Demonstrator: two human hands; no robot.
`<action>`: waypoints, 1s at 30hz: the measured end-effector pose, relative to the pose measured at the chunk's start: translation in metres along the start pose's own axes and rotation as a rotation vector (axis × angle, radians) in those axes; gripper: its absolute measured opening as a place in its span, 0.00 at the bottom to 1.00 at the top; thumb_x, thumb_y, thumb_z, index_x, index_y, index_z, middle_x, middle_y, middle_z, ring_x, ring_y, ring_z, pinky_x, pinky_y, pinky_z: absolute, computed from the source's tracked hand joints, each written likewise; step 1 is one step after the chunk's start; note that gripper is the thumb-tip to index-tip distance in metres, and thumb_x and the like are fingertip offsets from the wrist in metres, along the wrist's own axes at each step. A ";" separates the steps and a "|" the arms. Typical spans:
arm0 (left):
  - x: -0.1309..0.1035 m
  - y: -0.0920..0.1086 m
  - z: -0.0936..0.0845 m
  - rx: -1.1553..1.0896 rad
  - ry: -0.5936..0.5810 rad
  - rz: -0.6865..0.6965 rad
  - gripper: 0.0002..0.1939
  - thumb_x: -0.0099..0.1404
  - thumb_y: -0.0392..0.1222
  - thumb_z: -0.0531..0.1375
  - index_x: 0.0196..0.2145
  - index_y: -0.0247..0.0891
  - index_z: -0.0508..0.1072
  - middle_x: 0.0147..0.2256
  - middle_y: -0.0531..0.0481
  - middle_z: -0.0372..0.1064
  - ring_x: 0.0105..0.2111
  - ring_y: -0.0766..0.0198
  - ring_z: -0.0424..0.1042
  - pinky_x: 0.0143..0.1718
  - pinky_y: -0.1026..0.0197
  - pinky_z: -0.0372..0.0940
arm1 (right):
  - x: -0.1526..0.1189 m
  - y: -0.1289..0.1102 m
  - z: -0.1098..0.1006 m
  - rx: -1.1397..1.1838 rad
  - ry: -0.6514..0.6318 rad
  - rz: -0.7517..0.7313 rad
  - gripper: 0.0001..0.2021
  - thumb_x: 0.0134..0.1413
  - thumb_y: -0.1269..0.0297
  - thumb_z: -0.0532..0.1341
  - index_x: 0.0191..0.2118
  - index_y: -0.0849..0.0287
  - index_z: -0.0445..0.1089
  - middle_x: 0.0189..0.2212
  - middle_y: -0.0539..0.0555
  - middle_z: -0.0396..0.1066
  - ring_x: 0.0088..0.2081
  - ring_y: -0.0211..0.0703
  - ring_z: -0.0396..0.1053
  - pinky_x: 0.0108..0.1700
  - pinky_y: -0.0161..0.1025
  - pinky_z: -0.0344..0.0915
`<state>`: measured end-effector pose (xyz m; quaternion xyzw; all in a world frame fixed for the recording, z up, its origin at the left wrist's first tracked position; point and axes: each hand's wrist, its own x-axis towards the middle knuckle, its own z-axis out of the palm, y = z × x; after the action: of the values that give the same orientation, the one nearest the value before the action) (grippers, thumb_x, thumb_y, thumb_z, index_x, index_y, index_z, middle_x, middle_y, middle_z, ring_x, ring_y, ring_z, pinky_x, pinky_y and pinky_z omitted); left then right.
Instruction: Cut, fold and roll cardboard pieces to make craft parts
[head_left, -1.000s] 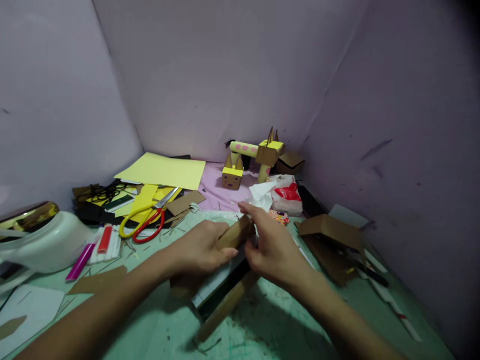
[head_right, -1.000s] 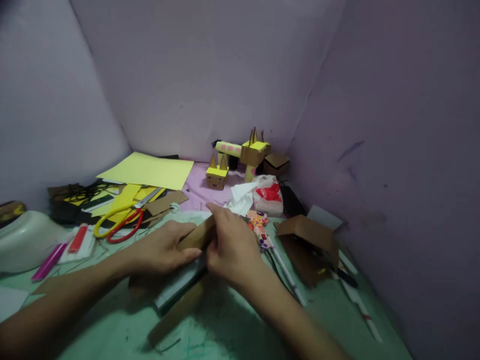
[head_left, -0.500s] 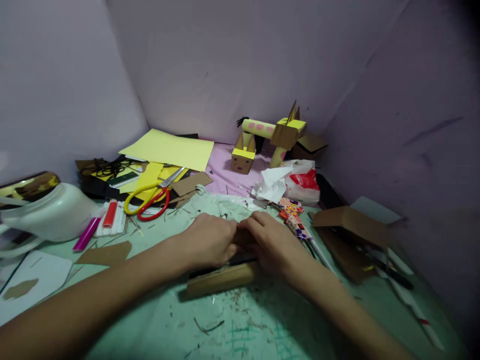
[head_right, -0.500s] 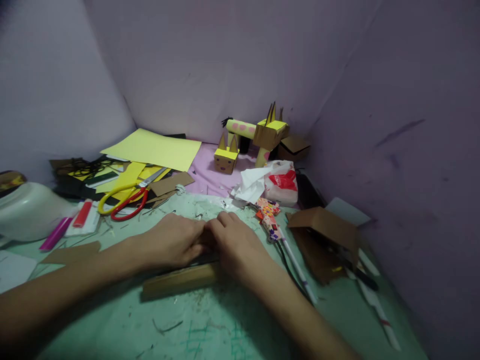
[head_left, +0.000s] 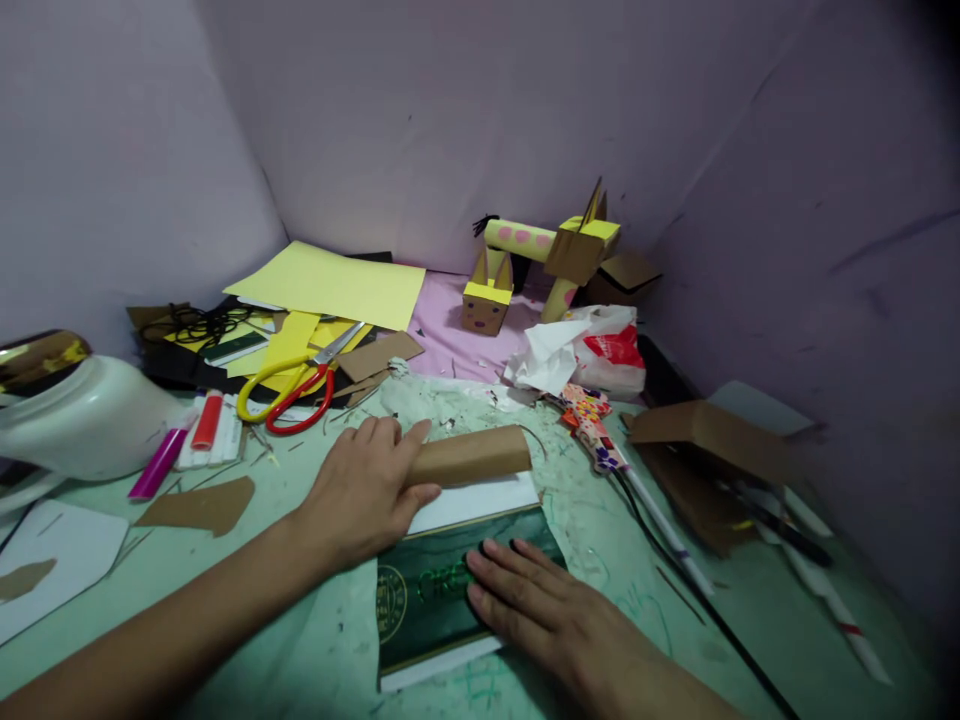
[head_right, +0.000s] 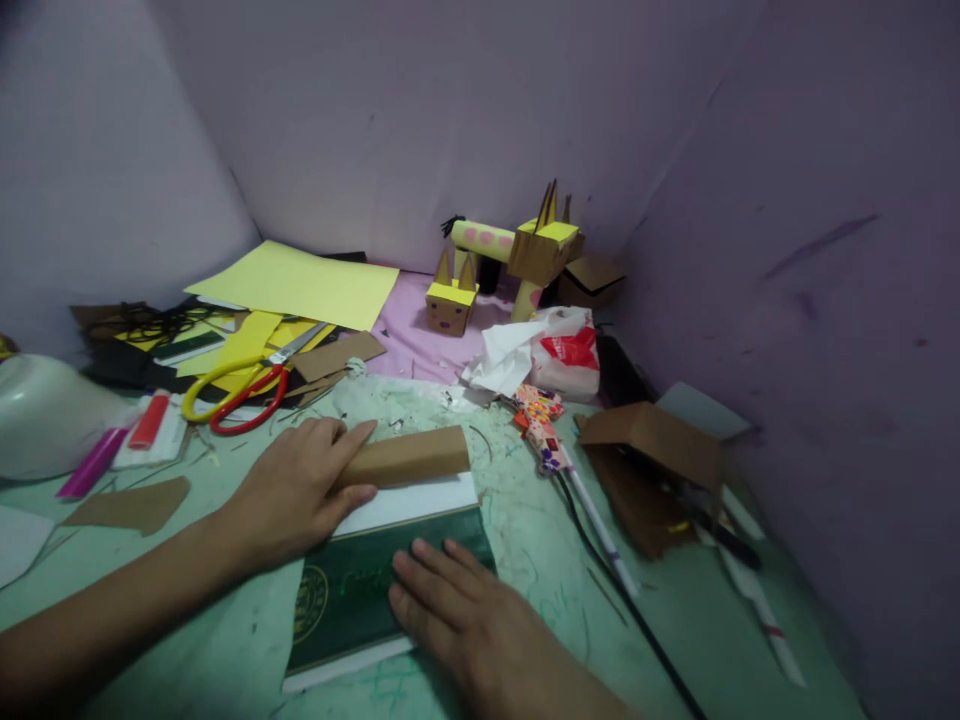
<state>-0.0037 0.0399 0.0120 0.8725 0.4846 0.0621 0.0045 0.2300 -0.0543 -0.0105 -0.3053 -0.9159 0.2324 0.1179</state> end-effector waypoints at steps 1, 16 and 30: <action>0.004 -0.002 0.000 -0.021 -0.003 -0.030 0.25 0.62 0.48 0.54 0.54 0.33 0.62 0.41 0.38 0.67 0.41 0.47 0.67 0.40 0.48 0.63 | -0.002 -0.002 -0.002 0.049 0.028 0.008 0.35 0.45 0.75 0.59 0.62 0.57 0.55 0.60 0.58 0.56 0.62 0.51 0.52 0.61 0.52 0.52; 0.076 -0.008 0.022 0.148 0.164 -0.350 0.22 0.67 0.48 0.45 0.42 0.26 0.68 0.40 0.27 0.67 0.41 0.38 0.67 0.34 0.48 0.61 | 0.005 -0.014 -0.017 0.087 0.031 0.107 0.24 0.52 0.74 0.58 0.56 0.56 0.64 0.56 0.55 0.64 0.60 0.47 0.58 0.60 0.48 0.56; 0.009 0.001 -0.008 -0.021 0.318 0.354 0.08 0.62 0.37 0.51 0.33 0.37 0.70 0.33 0.44 0.71 0.39 0.56 0.68 0.51 0.47 0.57 | 0.001 -0.001 0.007 0.012 0.297 0.005 0.28 0.44 0.77 0.57 0.54 0.55 0.65 0.51 0.58 0.70 0.53 0.51 0.67 0.56 0.53 0.61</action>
<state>0.0010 0.0460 0.0213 0.9230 0.3179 0.2037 -0.0740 0.2262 -0.0572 -0.0163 -0.3379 -0.8862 0.1905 0.2535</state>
